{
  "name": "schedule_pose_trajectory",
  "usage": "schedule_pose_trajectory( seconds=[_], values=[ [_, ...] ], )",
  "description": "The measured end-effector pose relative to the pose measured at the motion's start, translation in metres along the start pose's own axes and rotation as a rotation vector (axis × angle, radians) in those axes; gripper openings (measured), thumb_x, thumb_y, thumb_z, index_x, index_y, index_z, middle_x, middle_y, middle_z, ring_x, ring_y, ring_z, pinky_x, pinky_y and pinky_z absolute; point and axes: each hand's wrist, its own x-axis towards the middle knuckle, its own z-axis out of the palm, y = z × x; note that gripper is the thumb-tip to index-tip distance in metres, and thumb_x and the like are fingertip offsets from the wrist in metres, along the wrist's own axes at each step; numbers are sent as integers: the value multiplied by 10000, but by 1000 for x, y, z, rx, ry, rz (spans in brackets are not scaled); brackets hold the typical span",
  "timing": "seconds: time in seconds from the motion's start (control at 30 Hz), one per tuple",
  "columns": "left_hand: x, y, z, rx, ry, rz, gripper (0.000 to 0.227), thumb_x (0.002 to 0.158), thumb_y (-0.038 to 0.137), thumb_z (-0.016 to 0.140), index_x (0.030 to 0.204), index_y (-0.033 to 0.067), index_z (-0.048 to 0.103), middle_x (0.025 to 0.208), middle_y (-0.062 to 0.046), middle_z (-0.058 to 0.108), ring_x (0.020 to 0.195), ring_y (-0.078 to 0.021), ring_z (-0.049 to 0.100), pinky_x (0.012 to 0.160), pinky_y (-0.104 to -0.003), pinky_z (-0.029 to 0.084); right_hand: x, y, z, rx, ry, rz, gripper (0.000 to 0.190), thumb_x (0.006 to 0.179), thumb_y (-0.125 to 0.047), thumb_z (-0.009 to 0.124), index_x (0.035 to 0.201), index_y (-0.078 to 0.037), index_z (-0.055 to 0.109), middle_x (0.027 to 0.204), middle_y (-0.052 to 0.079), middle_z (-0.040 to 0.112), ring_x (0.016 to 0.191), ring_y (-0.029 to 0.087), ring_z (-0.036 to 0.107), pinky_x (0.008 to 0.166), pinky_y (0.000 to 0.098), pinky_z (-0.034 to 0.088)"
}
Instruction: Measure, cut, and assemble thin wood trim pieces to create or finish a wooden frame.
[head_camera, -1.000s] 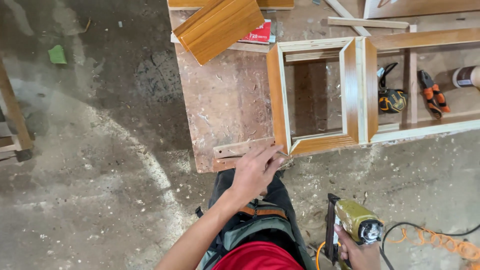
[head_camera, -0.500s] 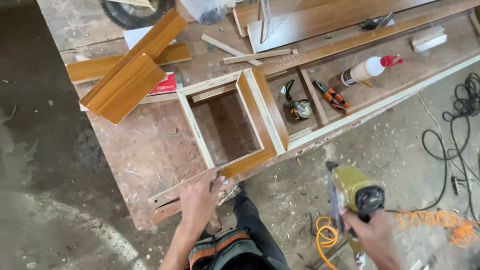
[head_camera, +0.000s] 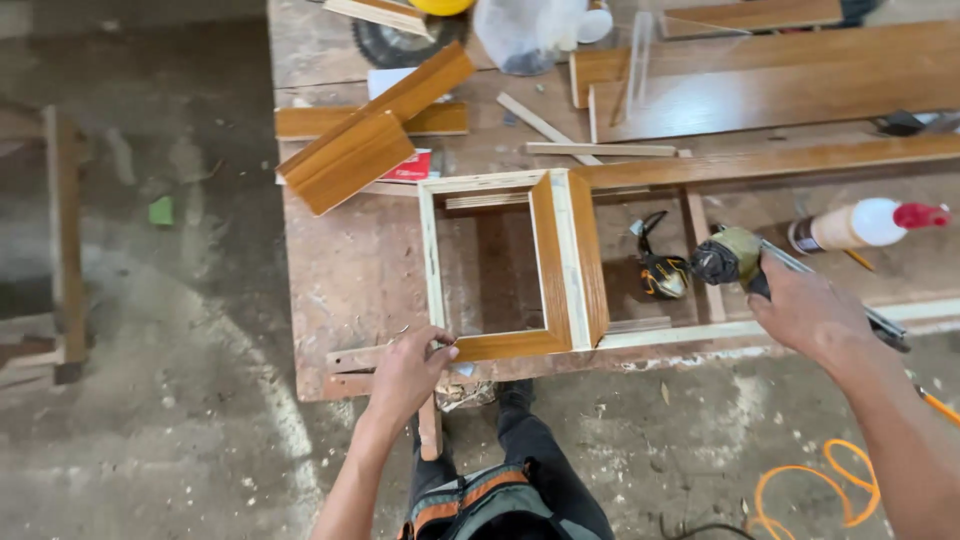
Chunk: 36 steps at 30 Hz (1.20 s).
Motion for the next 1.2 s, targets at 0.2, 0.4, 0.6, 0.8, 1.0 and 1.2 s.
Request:
schedule_pose_trajectory(
  seconds=[0.2,0.4,0.6,0.8,1.0,1.2],
  values=[
    [-8,20,-5,29,-5,-39,273,849,280,745,1082,136,753,796,-165,729,767,-333,705,706,-447,527,67,9,43,-115,-72,59,609,986,-341,582,1518,-96,419,1259,305,679,1188,469,649,1008,555,507],
    [2,9,5,75,13,-66,290,842,307,760,1091,158,759,806,-150,725,783,-328,707,712,-447,532,109,16,87,-71,58,88,709,982,-366,554,1601,-126,305,1404,299,560,1262,463,574,1014,558,470],
    [5,10,7,105,-8,-104,289,852,319,757,1100,170,764,738,-136,695,695,-292,679,666,-428,518,133,29,95,-36,120,107,712,985,-382,541,1607,-132,299,1396,243,567,1253,417,572,1024,553,454],
    [6,10,6,121,-62,-157,329,873,307,739,1185,203,743,615,-127,594,567,-243,569,583,-434,454,140,46,100,-70,218,30,677,963,-212,589,1599,-155,364,1314,189,623,1230,371,596,977,516,504],
    [6,-3,8,107,-51,-86,357,861,323,748,1201,214,742,591,-108,584,534,-214,546,574,-421,441,116,39,92,3,225,-4,678,931,-216,690,1552,-162,422,1224,202,640,1158,403,616,947,511,521],
    [2,-1,4,150,-112,-187,371,881,370,722,1233,252,724,636,-49,624,549,-189,561,553,-411,452,70,19,90,100,394,-191,679,859,-95,719,1498,-113,489,1149,208,660,1075,414,620,911,505,521]
  ],
)
